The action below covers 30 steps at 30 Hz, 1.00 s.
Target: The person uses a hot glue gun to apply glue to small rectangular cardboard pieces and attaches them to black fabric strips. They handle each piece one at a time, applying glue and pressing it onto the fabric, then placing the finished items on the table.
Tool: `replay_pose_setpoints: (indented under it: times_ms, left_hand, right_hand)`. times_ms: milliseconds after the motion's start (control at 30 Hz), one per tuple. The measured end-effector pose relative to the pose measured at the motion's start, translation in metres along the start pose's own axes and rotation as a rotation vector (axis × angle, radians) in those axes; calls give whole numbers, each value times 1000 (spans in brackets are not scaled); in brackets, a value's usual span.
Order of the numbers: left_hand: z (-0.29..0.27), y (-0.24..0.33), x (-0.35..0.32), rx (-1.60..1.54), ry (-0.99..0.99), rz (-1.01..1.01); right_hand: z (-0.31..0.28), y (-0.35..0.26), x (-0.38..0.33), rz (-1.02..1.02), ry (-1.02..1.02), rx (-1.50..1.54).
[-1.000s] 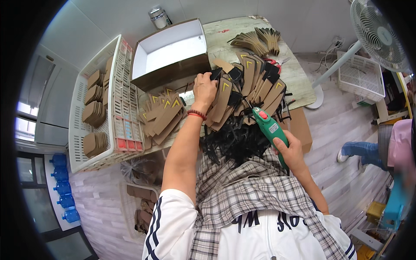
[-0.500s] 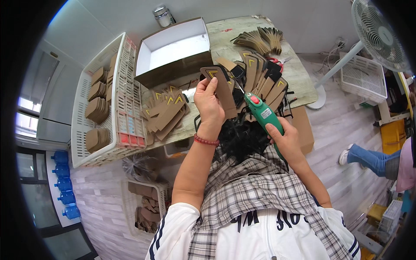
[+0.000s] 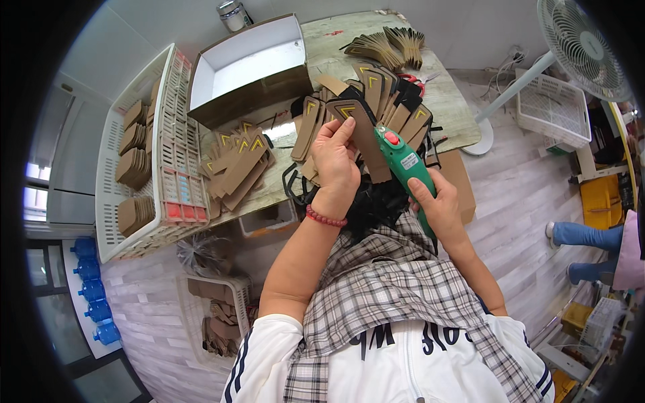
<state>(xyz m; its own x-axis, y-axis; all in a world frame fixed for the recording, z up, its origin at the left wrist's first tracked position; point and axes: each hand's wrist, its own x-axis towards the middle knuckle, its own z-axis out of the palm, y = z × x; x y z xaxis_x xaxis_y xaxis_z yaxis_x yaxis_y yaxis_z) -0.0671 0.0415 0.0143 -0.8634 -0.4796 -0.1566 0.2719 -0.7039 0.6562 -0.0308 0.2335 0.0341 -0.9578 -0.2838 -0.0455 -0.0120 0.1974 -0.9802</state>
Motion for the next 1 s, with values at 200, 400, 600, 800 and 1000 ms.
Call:
replay_pose_setpoints:
  times_ms: [200,400,600,800,1000]
  left_hand:
    - [-5,-3,-7,47,-44,-51]
    - [-5,-2,-16,104,-73,-66]
    - [-12,6,-16,234,-98,24]
    - [-11,22,-10,467,-163,181]
    - [-16,31,-5,660,-205,194]
  right_hand:
    - [-2,2,0,-9,3,25]
    - [-4,0,1,-25,2,34]
    - [-8,2,-1,-28,-13,30]
    - [-10,4,-4,-31,-50,41]
    - [-10,2,-5,-37,-65,34]
